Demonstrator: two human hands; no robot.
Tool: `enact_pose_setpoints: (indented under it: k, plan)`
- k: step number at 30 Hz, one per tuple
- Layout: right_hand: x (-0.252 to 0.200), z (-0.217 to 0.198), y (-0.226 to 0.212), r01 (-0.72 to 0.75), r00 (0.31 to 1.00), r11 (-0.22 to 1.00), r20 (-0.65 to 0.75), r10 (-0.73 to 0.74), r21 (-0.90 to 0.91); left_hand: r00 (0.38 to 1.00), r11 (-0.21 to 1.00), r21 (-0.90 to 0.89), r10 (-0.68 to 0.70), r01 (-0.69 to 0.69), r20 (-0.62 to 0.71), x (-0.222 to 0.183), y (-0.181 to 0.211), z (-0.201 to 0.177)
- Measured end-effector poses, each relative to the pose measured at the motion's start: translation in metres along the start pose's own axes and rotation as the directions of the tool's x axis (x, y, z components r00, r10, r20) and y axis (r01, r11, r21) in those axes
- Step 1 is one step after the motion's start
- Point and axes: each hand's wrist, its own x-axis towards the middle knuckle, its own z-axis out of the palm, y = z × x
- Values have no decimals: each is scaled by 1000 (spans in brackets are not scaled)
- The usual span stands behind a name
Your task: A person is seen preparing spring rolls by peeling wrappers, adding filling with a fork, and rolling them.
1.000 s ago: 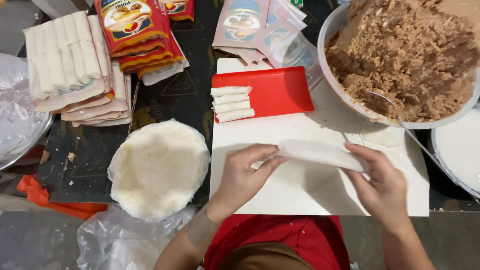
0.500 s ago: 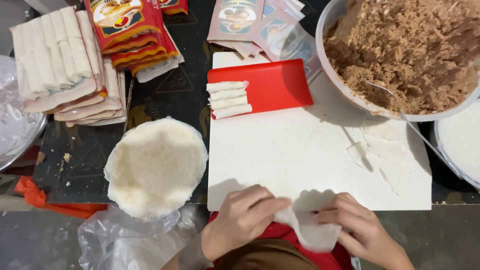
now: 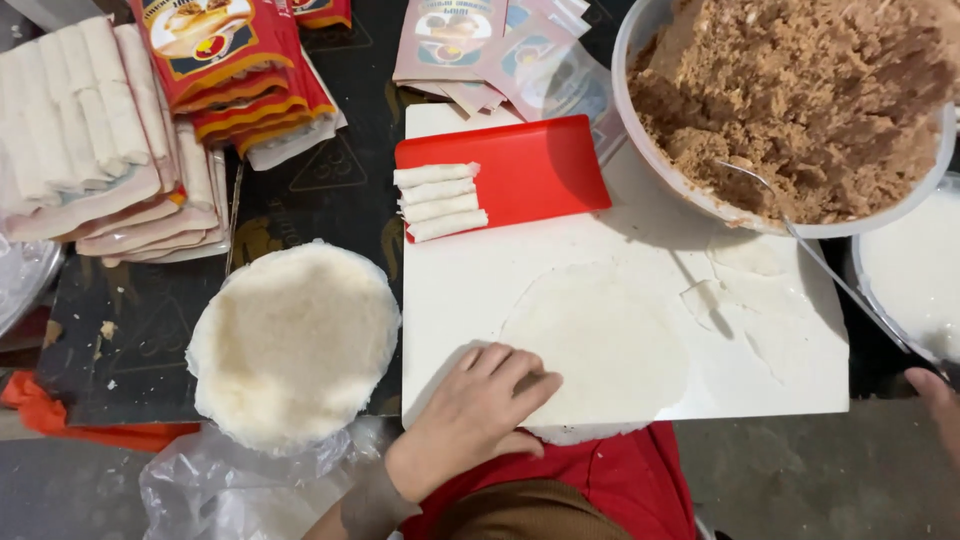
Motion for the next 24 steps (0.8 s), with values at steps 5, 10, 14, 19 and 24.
enact_pose_setpoints:
  k: [5,10,14,19,24]
  plan:
    - [92,-47,90,632,762,715,73,-643,-300,958,959,277,25,57,-287,-1,20,18]
    - [78,-14,33,505,863,847,104,-495,-163,910,969,240,149,-57,-386,6,46,36]
    - [-25,73,-127,299,932,884,-91,-352,-359,919,974,226,91,-1,-384,6,44,38]
    - [-185,175,-259,810,470,271,299,-830,-520,907,974,213,163,-83,-390,-9,36,21]
    - [-203,254,-317,957,177,-64,741,-647,-284,879,969,196,221,-150,-423,-17,29,22]
